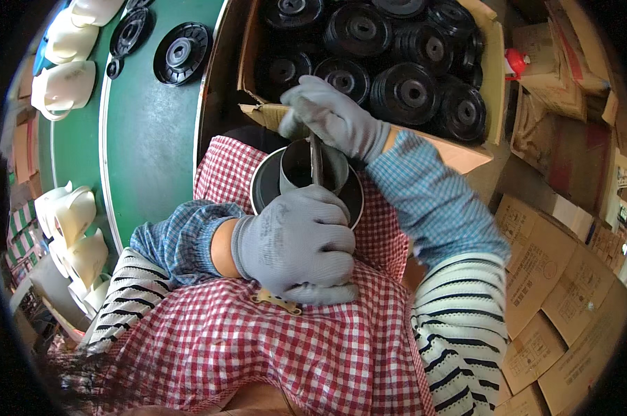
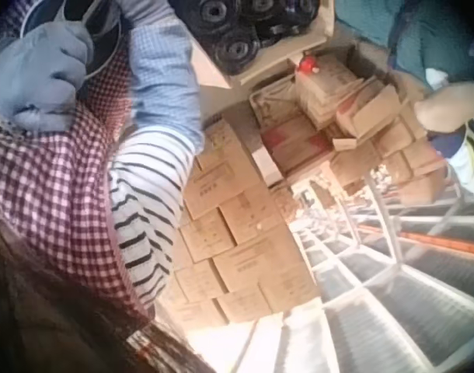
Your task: The person assembles white electric kettles by inserting a metal heating element into the base, placing a black plastic base onto the kettle, and securing it. The person handles multiple kettles one at a time on a green workbench.
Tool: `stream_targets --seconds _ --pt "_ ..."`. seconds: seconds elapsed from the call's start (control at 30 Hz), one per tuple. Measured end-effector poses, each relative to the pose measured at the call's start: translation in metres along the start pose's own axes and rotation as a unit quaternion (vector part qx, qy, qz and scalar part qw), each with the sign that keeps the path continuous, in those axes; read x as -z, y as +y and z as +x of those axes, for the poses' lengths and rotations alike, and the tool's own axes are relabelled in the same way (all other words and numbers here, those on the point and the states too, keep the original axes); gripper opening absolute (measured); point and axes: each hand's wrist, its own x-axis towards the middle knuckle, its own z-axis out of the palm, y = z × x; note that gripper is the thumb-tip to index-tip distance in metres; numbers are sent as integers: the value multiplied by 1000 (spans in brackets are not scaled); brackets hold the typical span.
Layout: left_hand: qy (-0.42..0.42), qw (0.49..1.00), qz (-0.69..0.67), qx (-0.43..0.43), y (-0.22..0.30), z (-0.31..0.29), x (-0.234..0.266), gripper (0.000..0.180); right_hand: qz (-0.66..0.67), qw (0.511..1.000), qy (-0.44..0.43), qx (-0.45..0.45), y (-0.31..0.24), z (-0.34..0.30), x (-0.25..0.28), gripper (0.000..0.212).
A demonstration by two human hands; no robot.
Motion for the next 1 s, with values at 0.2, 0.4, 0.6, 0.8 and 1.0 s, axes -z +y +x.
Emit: stream_targets --seconds 0.2,0.4,0.6,0.8,1.0 --pt "49 965 -247 -67 -29 -32 43 40 -125 979 117 -113 -61 -34 11 37" --pt "183 783 -592 53 -64 -62 62 40 -212 925 56 -311 -119 -44 17 42" --pt "186 957 85 206 20 -108 110 50 22 905 167 -390 -87 -54 22 42" --pt "-304 833 461 40 30 -172 41 55 323 746 412 -412 -74 -80 3 38" --pt "-176 886 364 229 43 -145 99 21 219 763 396 -462 -87 -87 -10 47"
